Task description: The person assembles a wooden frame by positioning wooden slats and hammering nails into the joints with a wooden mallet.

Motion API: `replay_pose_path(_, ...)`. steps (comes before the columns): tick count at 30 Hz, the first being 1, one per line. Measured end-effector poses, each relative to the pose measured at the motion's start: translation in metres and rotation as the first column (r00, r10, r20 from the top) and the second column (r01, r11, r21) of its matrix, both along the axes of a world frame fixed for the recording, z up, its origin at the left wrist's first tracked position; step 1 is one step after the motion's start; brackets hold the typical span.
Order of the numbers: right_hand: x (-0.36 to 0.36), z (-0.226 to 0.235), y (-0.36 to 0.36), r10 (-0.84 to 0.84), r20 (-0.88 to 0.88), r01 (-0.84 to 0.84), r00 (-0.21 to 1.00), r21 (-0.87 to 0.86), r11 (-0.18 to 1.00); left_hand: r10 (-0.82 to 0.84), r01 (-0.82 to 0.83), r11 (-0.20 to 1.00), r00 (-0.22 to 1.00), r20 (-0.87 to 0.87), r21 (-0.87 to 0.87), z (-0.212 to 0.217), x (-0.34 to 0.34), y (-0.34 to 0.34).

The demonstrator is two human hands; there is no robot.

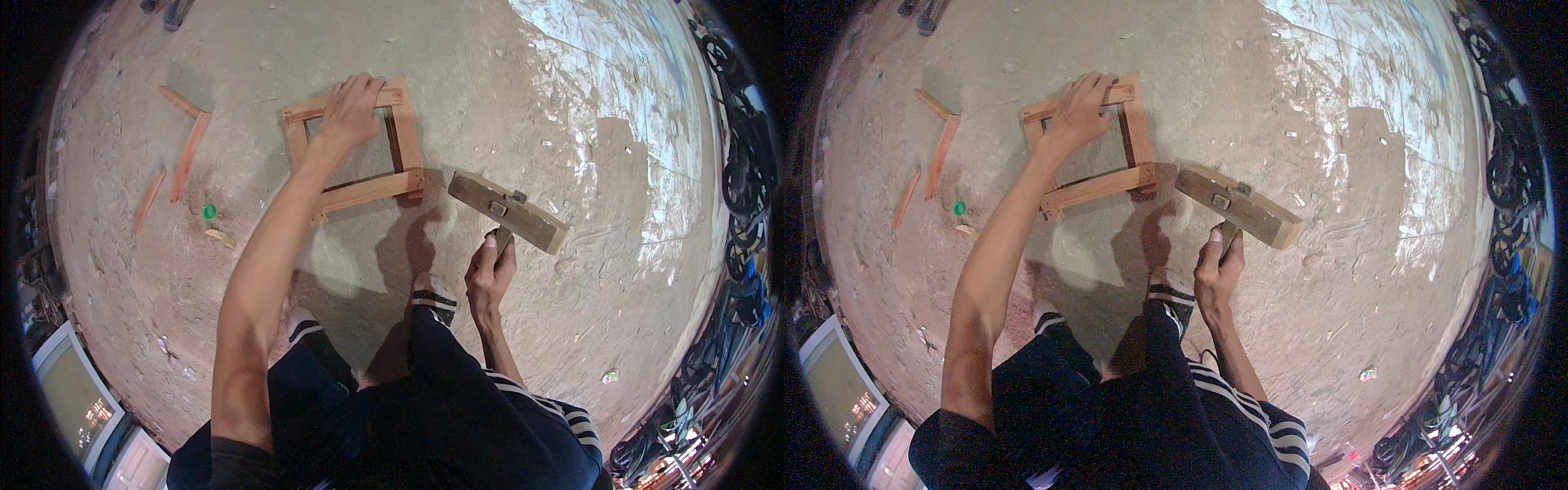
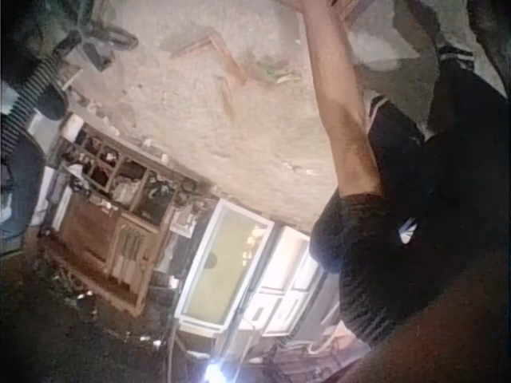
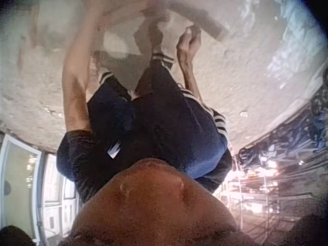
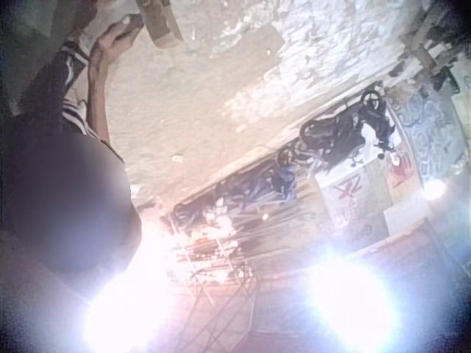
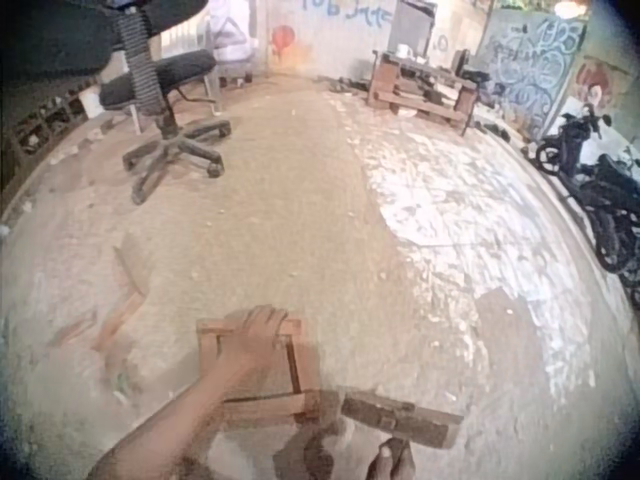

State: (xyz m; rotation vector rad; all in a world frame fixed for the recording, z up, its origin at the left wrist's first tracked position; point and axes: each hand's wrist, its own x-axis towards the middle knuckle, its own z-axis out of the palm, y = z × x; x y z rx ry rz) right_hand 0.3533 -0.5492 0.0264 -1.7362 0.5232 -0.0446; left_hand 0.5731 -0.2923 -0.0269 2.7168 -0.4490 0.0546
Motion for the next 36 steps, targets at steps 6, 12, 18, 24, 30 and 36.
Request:
replay_pose_path(6, -0.002, 0.003, -0.001, 0.006, -0.021, -0.006, 1.0, 0.008, 1.0, 0.035, -0.052, 0.993, 0.987, -0.156, -0.107, 0.011, 0.031, 0.012)
replay_pose_path(12, 0.001, 0.003, 0.0, 0.004, -0.005, -0.004, 1.0, 0.007, 1.0, -0.399, 0.291, 0.854, 0.899, 0.183, 0.431, 0.005, 0.029, -0.004)
replay_pose_path(18, -0.001, 0.008, 0.0, 0.017, -0.095, -0.015, 0.995, 0.026, 1.0, -0.742, 0.356, 0.45, 0.66, 0.121, 0.819, 0.005, 0.027, -0.031)
replay_pose_path(24, -0.001, 0.006, 0.0, 0.003, -0.097, 0.001, 0.995, 0.035, 0.999, -0.756, 0.476, 0.377, 0.653, -0.032, 0.795, 0.001, 0.037, -0.041)
replay_pose_path(30, 0.0, 0.007, -0.001, -0.003, -0.107, 0.004, 0.994, 0.012, 1.0, -0.725, 0.567, 0.467, 0.685, -0.074, 0.678, -0.008, 0.039, -0.041)
replay_pose_path(36, 0.002, 0.008, -0.001, 0.009, -0.1, -0.006, 0.995, 0.025, 1.0, -0.693, 0.603, 0.46, 0.703, -0.161, 0.652, 0.002, 0.046, -0.048)
